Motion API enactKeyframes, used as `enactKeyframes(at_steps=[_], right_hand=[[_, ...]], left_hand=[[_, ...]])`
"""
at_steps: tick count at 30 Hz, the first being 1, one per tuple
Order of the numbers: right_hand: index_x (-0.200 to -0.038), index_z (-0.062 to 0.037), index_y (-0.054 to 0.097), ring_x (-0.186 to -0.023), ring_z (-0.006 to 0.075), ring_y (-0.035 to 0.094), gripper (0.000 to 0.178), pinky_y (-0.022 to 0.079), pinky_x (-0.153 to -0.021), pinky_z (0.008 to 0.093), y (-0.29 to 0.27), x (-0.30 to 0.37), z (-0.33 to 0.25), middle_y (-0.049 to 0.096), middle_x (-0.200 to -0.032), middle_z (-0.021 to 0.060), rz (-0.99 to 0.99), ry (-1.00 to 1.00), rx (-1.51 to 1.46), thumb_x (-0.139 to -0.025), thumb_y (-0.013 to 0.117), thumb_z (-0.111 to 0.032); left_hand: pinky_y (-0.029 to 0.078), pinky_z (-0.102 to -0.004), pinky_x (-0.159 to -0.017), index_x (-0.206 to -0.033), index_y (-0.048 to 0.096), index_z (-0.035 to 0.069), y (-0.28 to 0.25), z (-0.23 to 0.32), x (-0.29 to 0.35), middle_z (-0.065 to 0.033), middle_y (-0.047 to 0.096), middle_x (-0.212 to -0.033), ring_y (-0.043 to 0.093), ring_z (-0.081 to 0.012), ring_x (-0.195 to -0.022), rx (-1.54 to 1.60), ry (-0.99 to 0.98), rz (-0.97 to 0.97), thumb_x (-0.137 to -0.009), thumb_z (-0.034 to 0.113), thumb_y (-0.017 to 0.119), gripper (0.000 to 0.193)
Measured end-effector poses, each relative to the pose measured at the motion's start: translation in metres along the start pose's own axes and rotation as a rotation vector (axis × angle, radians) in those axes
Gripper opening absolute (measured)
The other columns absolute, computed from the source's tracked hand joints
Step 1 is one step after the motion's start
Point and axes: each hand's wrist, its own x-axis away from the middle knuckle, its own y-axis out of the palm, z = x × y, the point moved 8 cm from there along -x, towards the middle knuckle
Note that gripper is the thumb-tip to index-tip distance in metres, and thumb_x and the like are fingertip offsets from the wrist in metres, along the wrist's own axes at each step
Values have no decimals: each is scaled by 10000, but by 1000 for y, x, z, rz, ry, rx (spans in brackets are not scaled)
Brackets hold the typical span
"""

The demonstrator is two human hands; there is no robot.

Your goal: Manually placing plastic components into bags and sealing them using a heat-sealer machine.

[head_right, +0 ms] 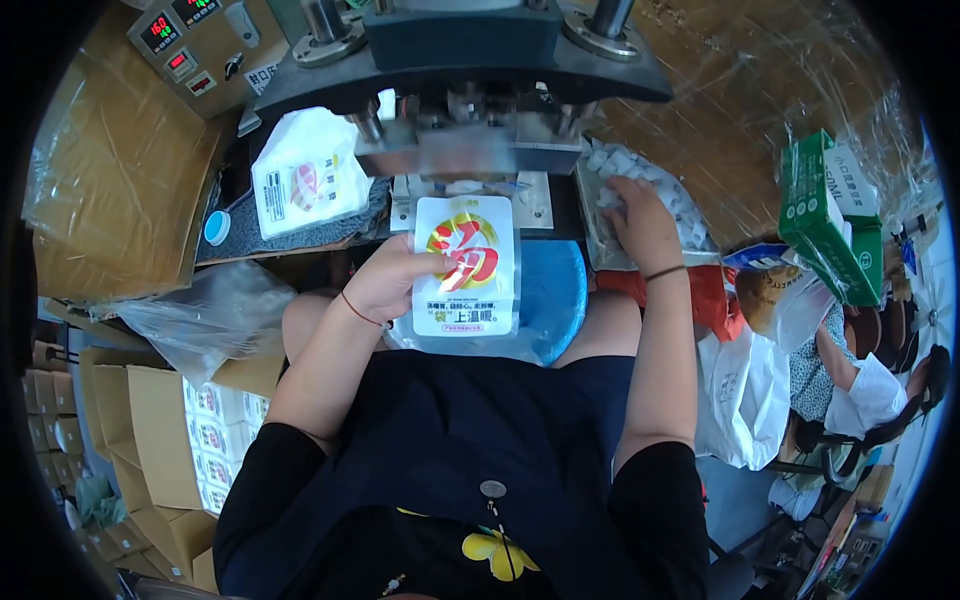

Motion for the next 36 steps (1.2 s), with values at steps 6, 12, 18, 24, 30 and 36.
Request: enactKeyframes(at_steps=[6,12,18,24,30,36], right_hand=[[-1214,-61,600,-1076,359,605,402,512,-892,404,-7,-1,3,605,-1151,172,63,36,-144,-820,680,-63],[-1248,-112,608,-1143,353,589,452,483,-971,435,17,0,20,599,-1234,156,59,23,-185,-800,647,-159],[-1158,-112,627,-1138,308,598,430,490,-947,428,3,8,10,628,-1198,102,36,93,-245,-744,736,-150],[-1022,-83,558,-976,364,653,328,523,-781,483,-16,23,9,660,-1061,124,129,249,-200,-771,746,-178],[-1005,-101,568,-935,365,662,304,522,-761,489,-15,22,8,676,-986,122,179,243,-198,-777,747,-192],[-996,-111,606,-918,359,666,277,520,-740,484,-14,23,11,687,-950,120,208,237,-194,-776,742,-210]], left_hand=[[537,-341,-920,-1230,569,-41,5,22,-2,-134,666,-1161,659,-186,-1038,-205,224,73,-873,53,722,400],[276,-433,-1164,-1493,303,-43,-58,114,69,-263,356,-1504,364,-363,-1399,-1503,919,822,-921,84,586,651],[385,-529,-1022,-1411,485,36,-55,54,87,-270,421,-1443,452,-463,-1243,-2326,720,793,-930,192,554,510],[486,-512,-919,-1350,558,76,-40,70,85,-296,563,-1293,593,-462,-1078,-2241,612,683,-952,179,505,415],[472,-497,-977,-1272,602,1,-26,80,84,-305,608,-1225,579,-459,-1130,-2173,630,612,-952,112,491,356],[469,-485,-1001,-1244,618,-13,-30,81,84,-301,621,-1206,578,-457,-1140,-2104,626,617,-966,108,495,327]])
